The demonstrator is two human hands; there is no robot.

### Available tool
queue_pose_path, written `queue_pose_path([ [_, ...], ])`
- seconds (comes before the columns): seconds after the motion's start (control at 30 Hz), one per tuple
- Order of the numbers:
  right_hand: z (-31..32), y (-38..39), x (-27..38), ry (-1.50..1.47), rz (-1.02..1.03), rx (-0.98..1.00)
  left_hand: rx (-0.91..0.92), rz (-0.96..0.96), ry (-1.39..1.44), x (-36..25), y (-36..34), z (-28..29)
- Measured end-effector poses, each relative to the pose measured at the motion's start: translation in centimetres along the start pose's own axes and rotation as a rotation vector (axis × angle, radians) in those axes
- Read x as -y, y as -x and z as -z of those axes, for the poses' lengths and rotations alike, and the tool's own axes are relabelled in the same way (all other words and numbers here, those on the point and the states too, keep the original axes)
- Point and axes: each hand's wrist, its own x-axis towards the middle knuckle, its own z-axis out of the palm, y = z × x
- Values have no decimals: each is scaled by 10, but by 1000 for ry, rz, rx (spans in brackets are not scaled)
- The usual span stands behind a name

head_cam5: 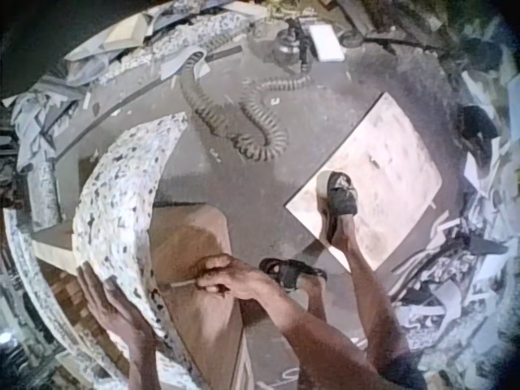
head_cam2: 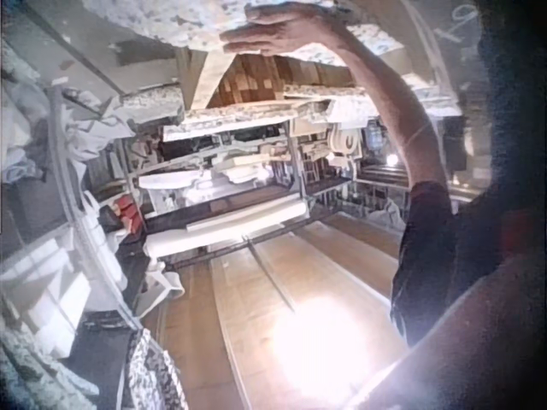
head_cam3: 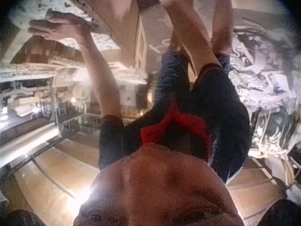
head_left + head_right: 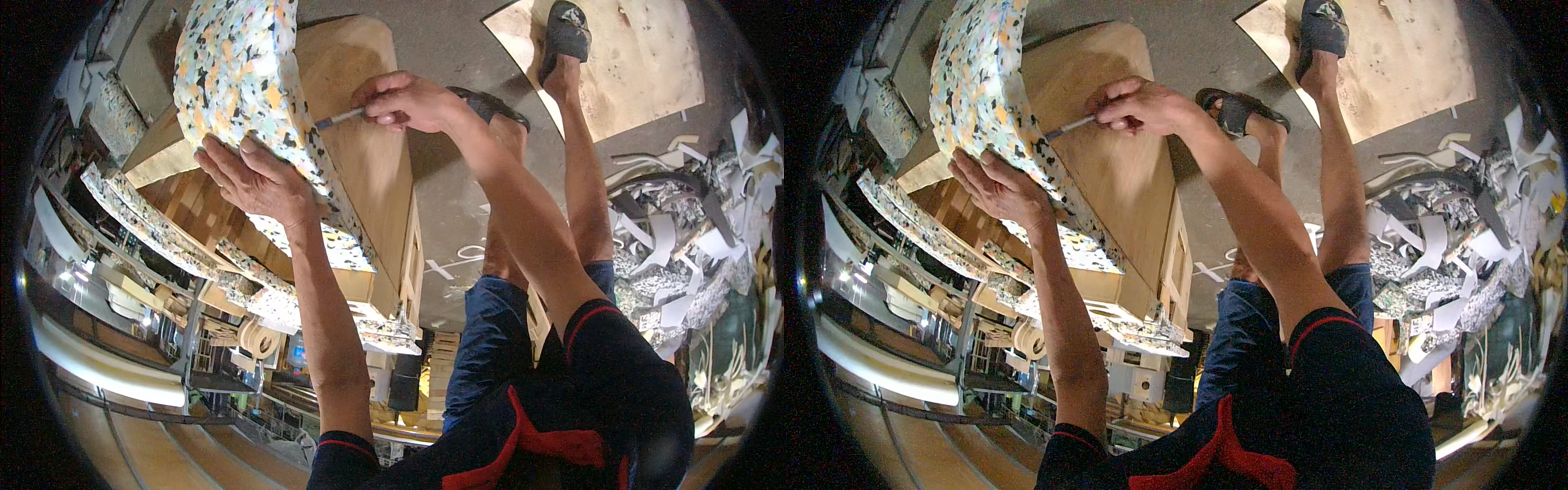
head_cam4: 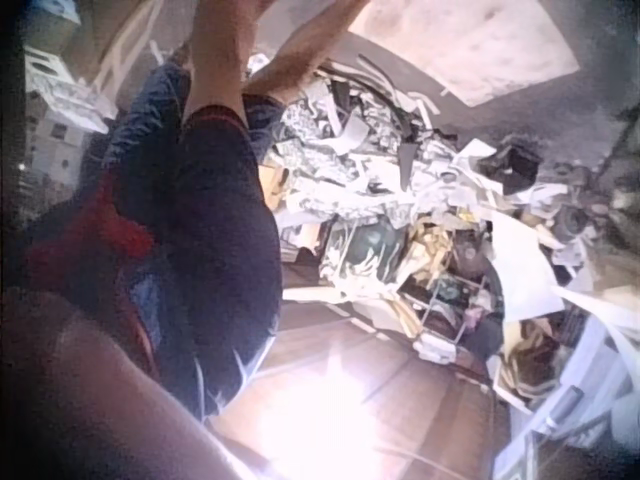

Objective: The person trims the edges of a speckled laminate sheet attached to a wooden frame using a hand saw. They repeatedly position the sheet, cut along marked lines, and remove excess material. The workspace is cluttered with offcuts and debris.

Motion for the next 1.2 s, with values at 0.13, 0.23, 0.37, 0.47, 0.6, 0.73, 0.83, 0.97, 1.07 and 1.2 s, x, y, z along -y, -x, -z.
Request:
queue_pose_path([
  [0.13, 7, 11, -1, -23, 37, -5, 3, 23, -20, 1, 2, 0],
  [0.23, 0, 4, 2, -74, 80, -79, 3, 42, -11, 2, 4, 0],
  [0.37, -11, 1, -1, -24, 47, -55, -7, 49, -9, 2, 4, 0],
  [0.47, -7, 14, -4, 4, -114, -22, -15, 40, -12, 4, 4, -1],
  [0.6, 10, 34, 3, 206, -144, 32, -41, 21, -15, 10, 4, -2],
  [0.73, 15, 21, 21, 95, -20, -250, -36, 1, -36, 16, 1, -1],
  [0.83, 3, -7, 40, 92, 54, -224, -51, -36, -59, 18, -1, 6],
  [0.97, -38, -58, 57, 159, 12, -159, 14, 32, -14, 25, -1, 26],
  [1.07, -77, -102, 53, 119, 79, -403, 55, 77, -3, 35, 0, 36],
  [1.2, -90, -129, 64, 25, -5, -288, -19, 2, 0, 46, 0, 38],
])
